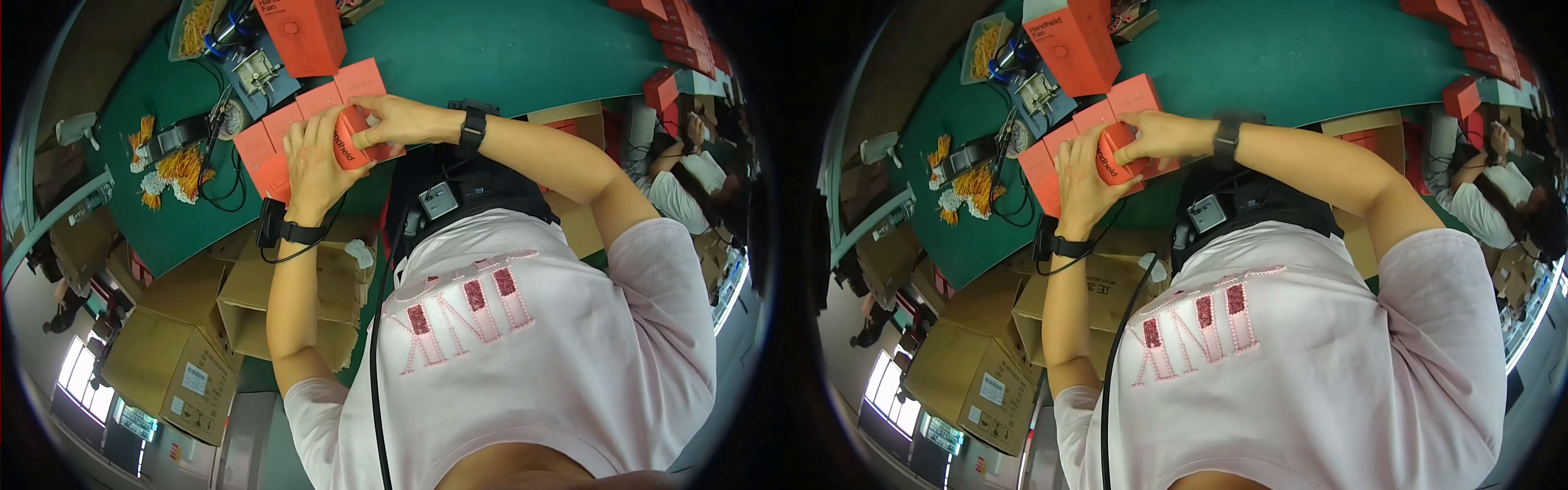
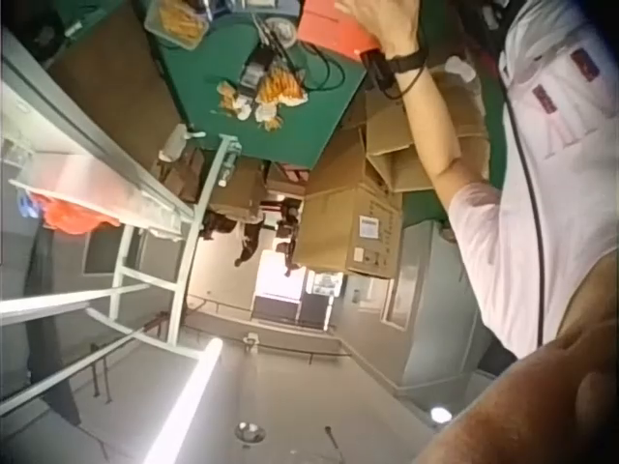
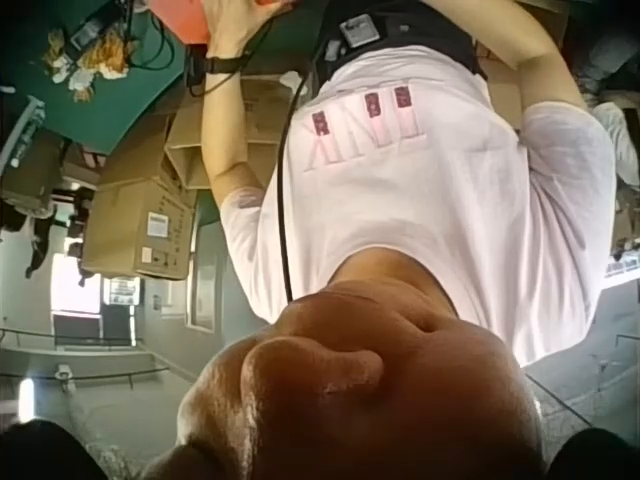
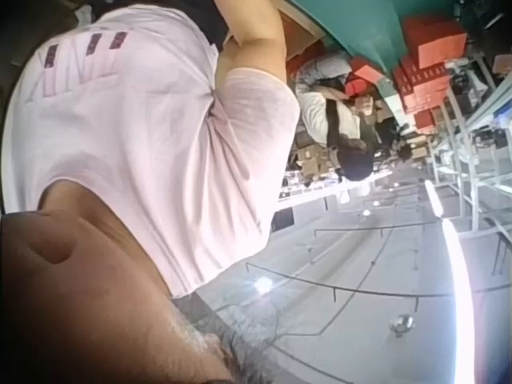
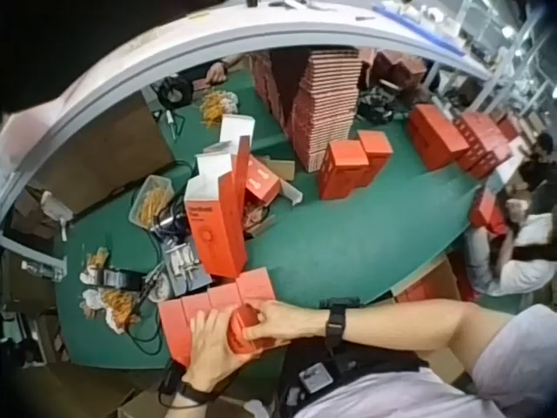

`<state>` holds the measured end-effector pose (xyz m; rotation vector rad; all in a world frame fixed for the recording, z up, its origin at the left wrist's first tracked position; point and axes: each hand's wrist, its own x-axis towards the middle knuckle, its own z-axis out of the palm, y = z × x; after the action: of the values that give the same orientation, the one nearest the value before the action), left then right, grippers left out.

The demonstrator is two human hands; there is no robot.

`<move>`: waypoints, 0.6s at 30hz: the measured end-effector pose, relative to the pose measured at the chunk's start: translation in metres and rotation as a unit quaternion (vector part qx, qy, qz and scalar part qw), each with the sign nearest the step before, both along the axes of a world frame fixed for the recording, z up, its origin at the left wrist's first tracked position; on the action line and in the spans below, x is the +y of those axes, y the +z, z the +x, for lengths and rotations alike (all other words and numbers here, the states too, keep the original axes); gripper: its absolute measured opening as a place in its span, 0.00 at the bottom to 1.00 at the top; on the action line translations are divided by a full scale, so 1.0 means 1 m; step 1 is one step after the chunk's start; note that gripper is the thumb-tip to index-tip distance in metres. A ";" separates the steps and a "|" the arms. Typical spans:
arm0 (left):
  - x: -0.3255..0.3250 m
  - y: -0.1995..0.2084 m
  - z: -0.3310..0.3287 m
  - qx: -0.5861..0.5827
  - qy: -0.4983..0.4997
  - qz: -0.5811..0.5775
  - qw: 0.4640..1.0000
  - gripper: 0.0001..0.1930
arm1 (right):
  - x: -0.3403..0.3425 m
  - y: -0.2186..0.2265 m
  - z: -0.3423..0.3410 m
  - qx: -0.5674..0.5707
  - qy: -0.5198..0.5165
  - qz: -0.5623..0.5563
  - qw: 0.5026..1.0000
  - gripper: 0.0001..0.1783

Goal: Packaging electronic devices into red retail boxes at a factory workstation.

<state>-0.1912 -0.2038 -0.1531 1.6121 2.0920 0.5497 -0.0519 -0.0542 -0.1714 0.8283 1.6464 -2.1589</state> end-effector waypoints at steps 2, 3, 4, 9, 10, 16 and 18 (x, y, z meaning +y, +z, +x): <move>0.004 -0.001 0.001 0.012 -0.018 -0.001 1.000 0.48 | 0.001 -0.025 0.005 0.053 0.005 0.051 0.997 0.40; 0.005 -0.003 0.001 0.022 -0.029 -0.002 0.999 0.48 | 0.002 -0.028 0.005 0.105 0.017 0.103 0.989 0.37; 0.006 -0.004 0.001 0.021 -0.033 -0.004 0.999 0.48 | 0.005 -0.030 0.006 0.103 0.014 0.101 0.989 0.37; 0.004 -0.004 -0.009 0.013 -0.032 0.000 0.999 0.50 | 0.029 -0.014 0.008 0.047 0.032 -0.035 0.998 0.36; 0.006 -0.003 -0.010 0.014 -0.036 0.001 0.999 0.50 | 0.033 -0.027 0.007 0.056 0.034 0.078 0.995 0.36; 0.000 0.005 -0.010 -0.003 -0.023 0.008 1.000 0.50 | 0.034 -0.027 0.018 0.199 0.052 0.690 0.694 0.35; -0.003 0.009 -0.013 -0.060 0.066 0.045 0.995 0.50 | 0.025 -0.019 0.018 0.272 0.087 0.682 0.674 0.33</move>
<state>-0.2042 -0.2067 -0.1439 1.4556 2.1223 0.7749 -0.0337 -0.0290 -0.1905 0.1540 3.4502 -0.6470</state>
